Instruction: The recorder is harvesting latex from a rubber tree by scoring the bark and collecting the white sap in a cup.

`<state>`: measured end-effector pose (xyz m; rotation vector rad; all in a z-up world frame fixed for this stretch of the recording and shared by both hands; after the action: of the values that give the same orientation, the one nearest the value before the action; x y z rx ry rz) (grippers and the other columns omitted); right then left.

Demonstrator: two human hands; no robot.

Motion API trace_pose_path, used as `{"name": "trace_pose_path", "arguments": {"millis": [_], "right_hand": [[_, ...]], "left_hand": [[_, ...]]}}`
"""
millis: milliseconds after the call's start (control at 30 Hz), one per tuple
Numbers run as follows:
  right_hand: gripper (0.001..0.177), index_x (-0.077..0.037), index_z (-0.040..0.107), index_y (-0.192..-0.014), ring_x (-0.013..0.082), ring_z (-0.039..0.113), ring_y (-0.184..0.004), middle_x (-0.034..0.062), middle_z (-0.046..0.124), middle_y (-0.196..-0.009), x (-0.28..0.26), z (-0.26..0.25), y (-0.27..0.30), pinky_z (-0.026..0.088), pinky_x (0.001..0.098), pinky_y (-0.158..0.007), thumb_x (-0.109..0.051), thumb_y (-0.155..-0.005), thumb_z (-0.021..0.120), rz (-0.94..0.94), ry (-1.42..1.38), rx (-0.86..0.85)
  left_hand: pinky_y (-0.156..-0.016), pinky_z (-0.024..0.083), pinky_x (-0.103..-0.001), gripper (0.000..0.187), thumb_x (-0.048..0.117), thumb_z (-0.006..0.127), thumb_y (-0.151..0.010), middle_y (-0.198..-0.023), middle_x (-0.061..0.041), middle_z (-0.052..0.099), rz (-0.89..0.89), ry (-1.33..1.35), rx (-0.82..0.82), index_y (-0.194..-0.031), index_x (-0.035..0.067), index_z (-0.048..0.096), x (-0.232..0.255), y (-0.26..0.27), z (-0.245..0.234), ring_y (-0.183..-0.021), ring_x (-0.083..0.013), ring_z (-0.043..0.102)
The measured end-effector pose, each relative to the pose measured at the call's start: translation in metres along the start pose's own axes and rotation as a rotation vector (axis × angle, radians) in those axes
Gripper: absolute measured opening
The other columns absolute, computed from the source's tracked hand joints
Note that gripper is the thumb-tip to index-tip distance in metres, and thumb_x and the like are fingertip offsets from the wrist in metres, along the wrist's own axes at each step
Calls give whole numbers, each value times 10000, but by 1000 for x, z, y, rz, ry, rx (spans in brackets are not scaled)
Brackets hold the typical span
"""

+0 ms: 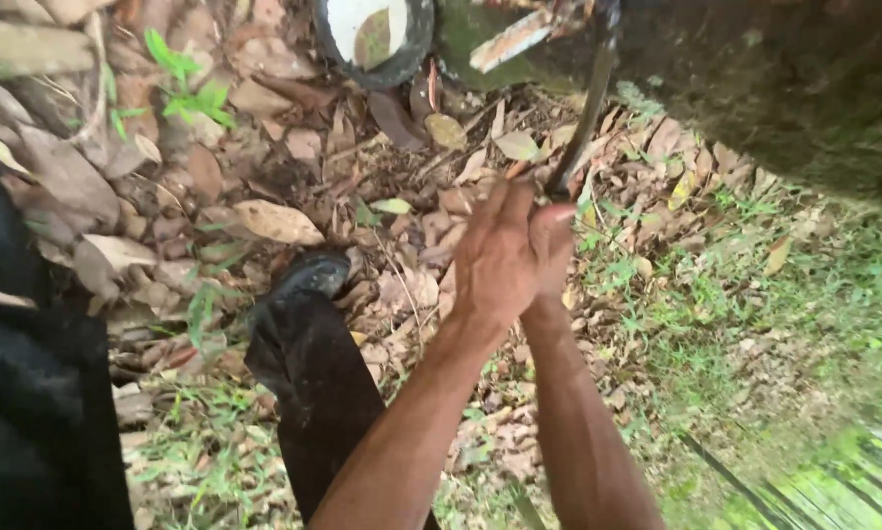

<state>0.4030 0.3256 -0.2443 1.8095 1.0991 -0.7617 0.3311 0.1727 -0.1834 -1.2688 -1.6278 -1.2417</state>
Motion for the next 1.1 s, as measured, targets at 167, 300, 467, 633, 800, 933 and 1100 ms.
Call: {"name": "trace_pose_path", "arguments": {"millis": [167, 300, 467, 633, 800, 933, 1100], "right_hand": [[516, -83, 598, -922, 78, 489, -474, 1, 559, -668, -14, -7, -30, 358, 230, -344, -490, -1123, 352, -4, 166, 0], [542, -76, 596, -850, 91, 490, -490, 13, 558, -672, 15, -23, -40, 344, 244, -375, -515, -1131, 449, -36, 334, -58], [447, -83, 594, -865, 89, 528, -477, 13, 597, -677, 15, -51, -29, 391, 252, -342, -463, -1081, 498, 147, 819, 10], [373, -51, 539, -891, 99, 519, -506, 24, 564, -671, -87, -19, 10, 396, 268, -354, -355, -1101, 493, -28, 644, -64], [431, -41, 541, -879, 124, 481, -484, 8, 498, -597, -113, -16, 92, 398, 303, -409, -354, -1136, 391, 78, 404, 86], [461, -59, 510, -879, 102, 550, -463, -7, 546, -595, -146, 18, 96, 485, 266, -416, -427, -1117, 368, 101, 115, 117], [476, -51, 528, -940, 114, 562, -537, 22, 562, -674, -156, 21, 113, 490, 271, -476, -474, -1134, 430, -52, -24, 192]], "left_hand": [[-508, 532, -295, 440, 434, 519, -1045, -920, -101, 645, -70, -1, -36, -1058, 31, 694, -12, -5, 29, -736, -195, 599], [-556, 551, -308, 427, 420, 465, -1081, -1000, -103, 651, -90, -4, -97, -1137, 51, 673, -3, 0, 31, -779, -190, 614], [-566, 538, -306, 394, 392, 443, -1091, -928, -86, 641, -136, 67, -212, -1079, 84, 688, -16, 8, 57, -744, -175, 608], [-539, 506, -301, 410, 375, 401, -1111, -888, -95, 633, -123, 85, -255, -1030, 94, 688, 19, 12, -3, -700, -171, 592], [-383, 432, -306, 414, 389, 488, -1050, -858, -105, 650, -146, 160, -209, -1034, 37, 704, 20, 26, -71, -547, -160, 548], [-486, 458, -301, 374, 359, 626, -1046, -850, -115, 661, -28, 61, -14, -1125, 1, 698, 14, -37, -90, -637, -151, 569], [-589, 554, -260, 425, 128, 675, -883, -1233, -170, 603, 421, -353, 145, -1280, -21, 644, 45, -130, -61, -977, -265, 653]]}}
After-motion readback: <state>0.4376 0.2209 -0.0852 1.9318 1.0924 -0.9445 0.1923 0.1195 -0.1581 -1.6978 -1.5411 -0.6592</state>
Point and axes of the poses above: each hand's wrist, its own y-axis away from the middle knuckle, its own z-axis out of the palm, x = y × z, the point moved 8 cm from there along -y, towards the middle knuckle
